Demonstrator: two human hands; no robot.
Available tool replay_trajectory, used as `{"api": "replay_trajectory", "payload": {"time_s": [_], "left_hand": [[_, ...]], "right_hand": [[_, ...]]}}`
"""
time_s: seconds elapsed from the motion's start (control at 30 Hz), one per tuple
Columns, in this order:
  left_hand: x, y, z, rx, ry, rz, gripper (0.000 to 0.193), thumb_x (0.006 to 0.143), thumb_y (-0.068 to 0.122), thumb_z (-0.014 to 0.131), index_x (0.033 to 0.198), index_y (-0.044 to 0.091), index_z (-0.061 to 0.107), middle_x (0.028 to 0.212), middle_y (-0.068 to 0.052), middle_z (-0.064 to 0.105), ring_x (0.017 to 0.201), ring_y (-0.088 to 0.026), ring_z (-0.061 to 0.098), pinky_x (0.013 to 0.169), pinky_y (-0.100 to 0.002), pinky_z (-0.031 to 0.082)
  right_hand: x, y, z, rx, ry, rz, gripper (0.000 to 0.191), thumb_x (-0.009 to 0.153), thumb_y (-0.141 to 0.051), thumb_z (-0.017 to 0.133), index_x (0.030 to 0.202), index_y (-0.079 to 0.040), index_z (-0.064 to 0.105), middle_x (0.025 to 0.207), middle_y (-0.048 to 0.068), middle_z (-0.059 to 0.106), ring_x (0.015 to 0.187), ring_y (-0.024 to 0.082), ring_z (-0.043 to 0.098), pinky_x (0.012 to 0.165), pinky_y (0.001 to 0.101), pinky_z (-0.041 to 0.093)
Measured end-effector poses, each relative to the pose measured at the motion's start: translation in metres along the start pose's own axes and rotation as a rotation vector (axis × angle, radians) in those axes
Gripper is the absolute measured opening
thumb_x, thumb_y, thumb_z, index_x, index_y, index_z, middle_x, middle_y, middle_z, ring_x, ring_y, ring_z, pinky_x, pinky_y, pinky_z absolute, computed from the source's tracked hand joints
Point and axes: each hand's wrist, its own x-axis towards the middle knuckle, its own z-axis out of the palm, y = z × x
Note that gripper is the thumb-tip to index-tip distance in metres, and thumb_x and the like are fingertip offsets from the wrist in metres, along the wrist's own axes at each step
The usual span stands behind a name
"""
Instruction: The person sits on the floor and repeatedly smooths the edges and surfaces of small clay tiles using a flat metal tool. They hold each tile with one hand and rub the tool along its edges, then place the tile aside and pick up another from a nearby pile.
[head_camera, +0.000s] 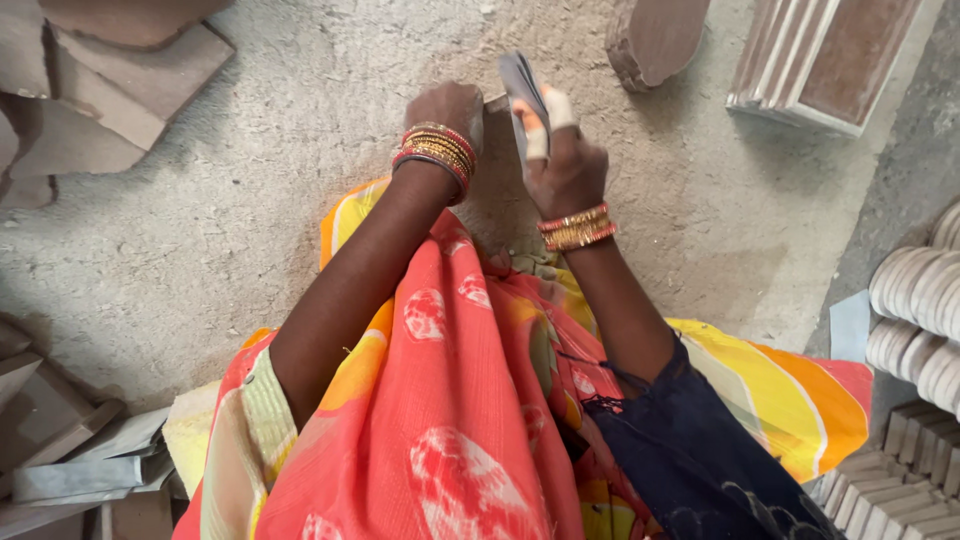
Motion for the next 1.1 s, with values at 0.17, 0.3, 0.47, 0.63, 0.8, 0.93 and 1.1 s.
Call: {"api": "replay_trajectory", "payload": {"time_s": [0.17, 0.3, 0.47, 0.63, 0.8, 0.93, 1.1], "left_hand": [[-0.005, 0.003, -0.008, 0.02, 0.018, 0.001, 0.016, 0.087, 0.01, 0.064, 0.093, 0.007, 0.078, 0.094, -0.022, 0.074, 0.088, -0.04, 0.074, 0.072, -0.049, 0.06], [-0.01, -0.003, -0.021, 0.007, -0.029, -0.017, 0.016, 0.088, 0.012, 0.064, 0.091, 0.006, 0.078, 0.093, -0.023, 0.074, 0.087, -0.04, 0.073, 0.073, -0.049, 0.06], [-0.011, -0.004, -0.031, -0.003, -0.066, -0.014, 0.015, 0.086, 0.014, 0.066, 0.092, 0.006, 0.078, 0.094, -0.023, 0.074, 0.088, -0.04, 0.073, 0.075, -0.048, 0.06], [-0.012, -0.001, -0.031, 0.02, -0.015, 0.017, 0.015, 0.088, 0.012, 0.065, 0.091, 0.007, 0.079, 0.092, -0.023, 0.074, 0.087, -0.039, 0.074, 0.075, -0.048, 0.06], [-0.011, -0.001, -0.027, 0.005, -0.042, -0.02, 0.014, 0.086, 0.012, 0.066, 0.092, 0.007, 0.078, 0.093, -0.023, 0.074, 0.088, -0.039, 0.074, 0.074, -0.048, 0.06], [-0.007, -0.003, -0.023, -0.026, -0.009, 0.001, 0.014, 0.086, 0.015, 0.067, 0.089, 0.007, 0.078, 0.092, -0.022, 0.074, 0.087, -0.04, 0.073, 0.075, -0.048, 0.06], [-0.012, -0.019, -0.013, -0.213, 0.133, 0.102, 0.016, 0.087, 0.026, 0.074, 0.091, 0.011, 0.078, 0.085, -0.017, 0.075, 0.079, -0.036, 0.073, 0.071, -0.046, 0.058]], "right_hand": [[0.039, 0.032, 0.02, -0.013, -0.177, 0.11, 0.024, 0.1, -0.014, 0.068, 0.115, 0.002, 0.06, 0.078, 0.013, 0.072, 0.063, 0.024, 0.073, 0.052, 0.0349, 0.058], [0.036, 0.034, 0.02, 0.21, 0.003, 0.275, 0.022, 0.099, -0.015, 0.075, 0.11, 0.001, 0.065, 0.085, 0.013, 0.074, 0.066, 0.023, 0.071, 0.052, 0.0355, 0.055], [0.004, 0.018, 0.011, 0.359, 0.032, 0.242, 0.027, 0.103, -0.009, 0.068, 0.126, 0.003, 0.06, 0.092, 0.013, 0.074, 0.075, 0.021, 0.073, 0.063, 0.036, 0.058], [0.026, 0.031, 0.021, 0.183, -0.13, 0.259, 0.026, 0.092, -0.003, 0.066, 0.116, 0.004, 0.06, 0.081, 0.015, 0.073, 0.065, 0.021, 0.074, 0.057, 0.0353, 0.059], [0.036, 0.026, 0.027, 0.218, -0.17, 0.373, 0.017, 0.092, -0.005, 0.066, 0.102, 0.006, 0.058, 0.083, 0.016, 0.073, 0.064, 0.023, 0.076, 0.051, 0.0331, 0.063], [0.009, -0.001, 0.027, 0.203, -0.093, 0.307, 0.027, 0.094, -0.007, 0.069, 0.113, 0.007, 0.057, 0.079, 0.019, 0.073, 0.066, 0.027, 0.076, 0.055, 0.0368, 0.062], [0.009, -0.009, 0.028, 0.041, -0.041, 0.245, 0.028, 0.099, -0.009, 0.071, 0.123, 0.001, 0.06, 0.081, 0.022, 0.073, 0.076, 0.039, 0.073, 0.065, 0.0504, 0.056]]}}
